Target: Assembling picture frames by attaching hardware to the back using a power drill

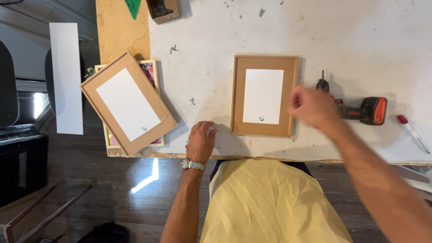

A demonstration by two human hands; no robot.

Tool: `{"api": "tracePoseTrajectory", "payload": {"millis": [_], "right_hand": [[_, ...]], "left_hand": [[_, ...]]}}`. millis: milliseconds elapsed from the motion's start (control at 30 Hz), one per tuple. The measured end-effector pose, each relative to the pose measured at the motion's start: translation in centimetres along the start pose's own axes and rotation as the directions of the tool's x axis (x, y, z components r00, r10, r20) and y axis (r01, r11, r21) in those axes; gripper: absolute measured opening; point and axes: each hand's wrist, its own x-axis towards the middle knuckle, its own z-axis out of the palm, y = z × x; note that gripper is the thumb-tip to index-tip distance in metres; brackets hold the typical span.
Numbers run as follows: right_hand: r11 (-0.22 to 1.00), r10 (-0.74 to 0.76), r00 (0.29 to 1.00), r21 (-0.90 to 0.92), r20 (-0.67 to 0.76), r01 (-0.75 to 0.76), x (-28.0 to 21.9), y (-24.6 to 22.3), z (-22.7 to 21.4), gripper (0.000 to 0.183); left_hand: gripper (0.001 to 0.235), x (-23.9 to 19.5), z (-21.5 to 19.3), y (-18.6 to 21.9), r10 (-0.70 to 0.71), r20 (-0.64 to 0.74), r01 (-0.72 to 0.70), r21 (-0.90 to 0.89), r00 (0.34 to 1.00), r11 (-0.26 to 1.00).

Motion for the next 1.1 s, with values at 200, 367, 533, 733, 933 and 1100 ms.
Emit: {"api": "tracePoseTrajectory", "payload": {"millis": [200, 367, 533, 733, 933, 1100], "right_hand": [[0.941, 0.070, 0.886, 0.325, -0.458, 0.094, 3.8, 12.7, -6.0, 0.020], [0.978, -0.044, 0.864, 0.154, -0.502, 0.140, 5.9, 14.3, -3.8, 0.013], [0.988, -0.125, 0.924, 0.043, -0.361, 0.150, 6.6, 7.6, -2.7, 0.030], [0.968, -0.237, 0.920, -0.155, -0.312, 0.197, 10.4, 8.4, -1.1, 0.015], [0.985, -0.158, 0.781, -0.148, -0.604, 0.084, 10.8, 14.2, -1.7, 0.033], [0.963, 0.074, 0.997, 0.261, -0.011, -0.069, 2.1, 3.4, -1.4, 0.063]], "left_hand": [[0.026, 0.3, -3.5, 4.3, -0.092, 0.005, 0.091, -0.180, 0.996, 0.979], [0.026, 1.1, -3.3, 5.7, -0.107, 0.032, 0.111, -0.204, 0.994, 0.973], [0.025, 2.1, -3.3, 7.2, -0.083, 0.063, 0.094, -0.202, 0.995, 0.975], [0.027, 2.8, -4.6, 8.9, -0.102, 0.090, 0.117, -0.183, 0.991, 0.976], [0.027, 3.9, -3.8, 8.2, -0.054, 0.037, 0.061, -0.201, 0.998, 0.978], [0.052, 5.9, -4.0, 10.7, -0.092, 0.092, 0.120, -0.373, 0.991, 0.920]]}}
